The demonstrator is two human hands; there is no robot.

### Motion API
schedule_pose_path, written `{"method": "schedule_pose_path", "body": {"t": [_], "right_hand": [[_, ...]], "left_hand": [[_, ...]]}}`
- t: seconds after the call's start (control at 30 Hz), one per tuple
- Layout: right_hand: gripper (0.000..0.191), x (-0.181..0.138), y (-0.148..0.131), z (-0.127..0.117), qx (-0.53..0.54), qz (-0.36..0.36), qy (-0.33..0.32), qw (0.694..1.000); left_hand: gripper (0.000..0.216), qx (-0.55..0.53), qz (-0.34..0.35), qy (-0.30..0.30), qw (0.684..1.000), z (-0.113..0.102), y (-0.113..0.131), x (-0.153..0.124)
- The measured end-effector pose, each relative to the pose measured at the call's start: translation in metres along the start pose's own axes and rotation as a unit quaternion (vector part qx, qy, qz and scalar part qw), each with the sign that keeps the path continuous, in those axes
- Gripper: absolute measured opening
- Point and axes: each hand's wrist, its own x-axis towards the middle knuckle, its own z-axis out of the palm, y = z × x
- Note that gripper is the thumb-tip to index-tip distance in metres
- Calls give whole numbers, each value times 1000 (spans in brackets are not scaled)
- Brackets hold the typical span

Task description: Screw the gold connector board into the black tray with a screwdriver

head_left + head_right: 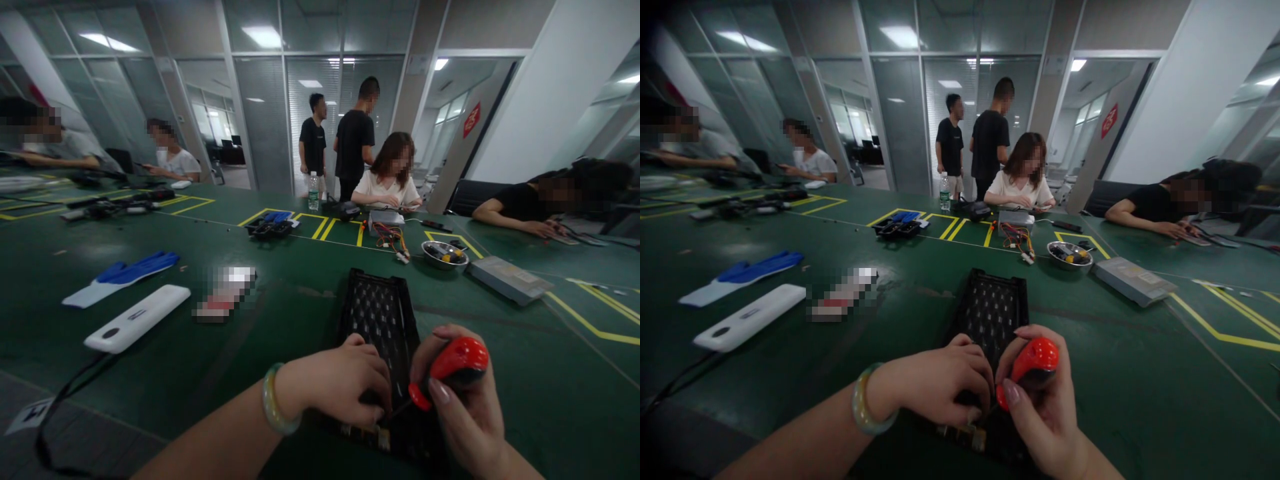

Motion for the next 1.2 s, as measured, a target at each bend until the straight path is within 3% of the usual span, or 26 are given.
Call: {"method": "schedule_pose_path", "body": {"t": [0.2, 0.57, 0.97, 1.1, 1.2], "right_hand": [[29, 5, -2, 5, -14, -6, 25, 1000], [29, 7, 0, 2, -20, -7, 36, 999], [66, 4, -2, -12, -108, -44, -14, 993], [64, 3, 1, -9, -103, -41, 17, 994], [57, 6, 2, -6, -73, -33, 85, 993]], "left_hand": [[14, 1, 6, 5, 1000, 1, -1, -1], [16, 12, 4, -3, 1000, -1, 1, -1], [16, 6, 11, -5, 1000, -2, 3, -3], [15, 9, 9, -14, 1000, -4, 3, -3], [15, 15, 9, -15, 1000, -4, 4, -2]]}}
